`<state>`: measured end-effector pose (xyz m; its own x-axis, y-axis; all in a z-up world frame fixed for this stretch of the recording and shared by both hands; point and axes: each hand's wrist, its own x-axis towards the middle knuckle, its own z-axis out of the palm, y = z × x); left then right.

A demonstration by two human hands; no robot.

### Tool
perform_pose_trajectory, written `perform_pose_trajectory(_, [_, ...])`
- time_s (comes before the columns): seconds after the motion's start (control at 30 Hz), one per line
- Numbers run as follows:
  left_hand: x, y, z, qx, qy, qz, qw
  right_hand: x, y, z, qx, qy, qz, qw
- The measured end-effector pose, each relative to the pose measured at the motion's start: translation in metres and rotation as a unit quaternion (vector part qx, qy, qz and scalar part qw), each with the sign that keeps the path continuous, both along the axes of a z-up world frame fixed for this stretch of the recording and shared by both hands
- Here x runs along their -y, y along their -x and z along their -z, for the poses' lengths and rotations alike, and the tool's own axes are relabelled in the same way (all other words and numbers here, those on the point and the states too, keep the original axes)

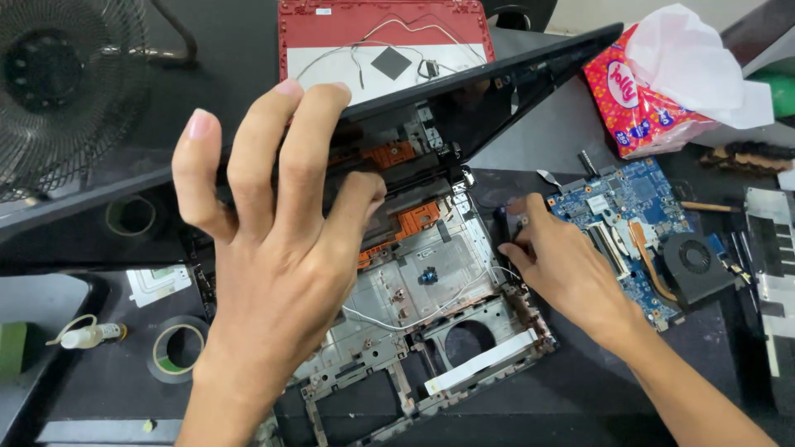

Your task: The person works at a repair bench on a partially disassembled laptop. They unscrew components from the motherboard with a screwdriver, lift out the cooling fan, reposition the motherboard, then open the laptop lid and use a screwdriver to work on the hinge and internal frame area.

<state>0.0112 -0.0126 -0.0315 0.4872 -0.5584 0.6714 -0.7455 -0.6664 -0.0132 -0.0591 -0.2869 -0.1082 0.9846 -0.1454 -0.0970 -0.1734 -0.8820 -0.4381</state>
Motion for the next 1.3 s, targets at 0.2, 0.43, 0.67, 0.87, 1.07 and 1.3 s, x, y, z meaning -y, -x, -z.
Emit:
perform_pose_trajectory(0.2, [-0.001, 0.001, -0.001, -0.023, 0.002, 0.005, 1.000, -0.003, -0.005, 0.002, 0.023, -0.034, -0.012, 0.999])
perform_pose_trajectory(0.43, [-0.002, 0.000, 0.000, -0.024, -0.002, 0.001, 1.000, 0.008, -0.006, -0.003, 0.063, 0.003, 0.023, 0.998])
perform_pose_trajectory(0.67, [-0.001, 0.002, -0.004, -0.028, 0.003, 0.003, 1.000, 0.010, -0.005, -0.044, -0.035, -0.127, 0.083, 0.988])
perform_pose_trajectory(0.87, [0.003, 0.003, -0.008, -0.021, -0.014, -0.013, 1.000, 0.030, -0.003, -0.047, -0.087, -0.249, 0.054, 0.963])
perform_pose_trajectory(1.07, [0.002, 0.005, -0.007, -0.021, -0.018, -0.019, 0.999, 0.043, 0.012, -0.052, -0.239, -0.137, 0.041, 0.960])
perform_pose_trajectory(1.3, [0.004, 0.004, -0.008, -0.016, -0.013, -0.019, 1.000, 0.059, 0.056, -0.058, -0.127, -0.092, -0.020, 0.987])
